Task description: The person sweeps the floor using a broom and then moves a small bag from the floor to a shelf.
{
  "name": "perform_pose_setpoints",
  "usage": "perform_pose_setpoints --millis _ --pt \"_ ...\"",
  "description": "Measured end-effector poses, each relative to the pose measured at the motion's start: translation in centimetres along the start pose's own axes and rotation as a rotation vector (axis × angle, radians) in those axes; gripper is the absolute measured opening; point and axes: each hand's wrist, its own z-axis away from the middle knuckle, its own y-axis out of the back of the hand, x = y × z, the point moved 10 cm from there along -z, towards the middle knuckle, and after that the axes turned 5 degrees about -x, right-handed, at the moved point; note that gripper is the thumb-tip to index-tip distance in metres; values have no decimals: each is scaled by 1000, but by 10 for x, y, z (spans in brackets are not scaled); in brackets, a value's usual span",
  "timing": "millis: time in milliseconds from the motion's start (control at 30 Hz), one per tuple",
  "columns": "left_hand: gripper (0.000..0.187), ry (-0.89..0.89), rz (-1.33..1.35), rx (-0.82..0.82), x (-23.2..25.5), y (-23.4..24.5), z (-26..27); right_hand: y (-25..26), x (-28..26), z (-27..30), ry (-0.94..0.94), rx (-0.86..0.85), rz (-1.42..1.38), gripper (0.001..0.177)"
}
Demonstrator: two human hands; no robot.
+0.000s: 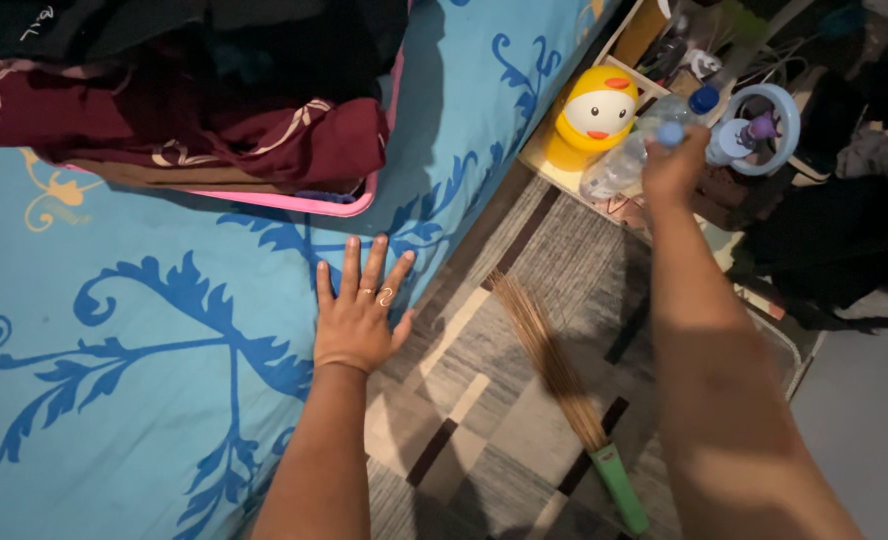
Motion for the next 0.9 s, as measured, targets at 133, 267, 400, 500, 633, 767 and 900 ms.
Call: perform_pose_setpoints --millis 133,267,400,500,633,767,900 --pt "88 -5 1 5 1 0 1 -1 30 16 -129 2 -123 52" --pt "88 0 -7 19 0 0 1 0 9 35 -4 -36 -308 77" --pt "88 -5 5 12 0 -2 2 12 11 130 -118 -127 -390 99" --pt "88 -3 2 6 0 -2 0 41 11 248 -261 -326 -278 83" --pt "89 0 -19 -12 1 0 1 136 -38 430 -361 -514 231 84" --pt "92 -4 -34 -58 7 8 0 192 -44 503 -426 -573 410 83" --pt "94 7 -46 -87 11 20 8 182 -28 518 -428 -738 431 73"
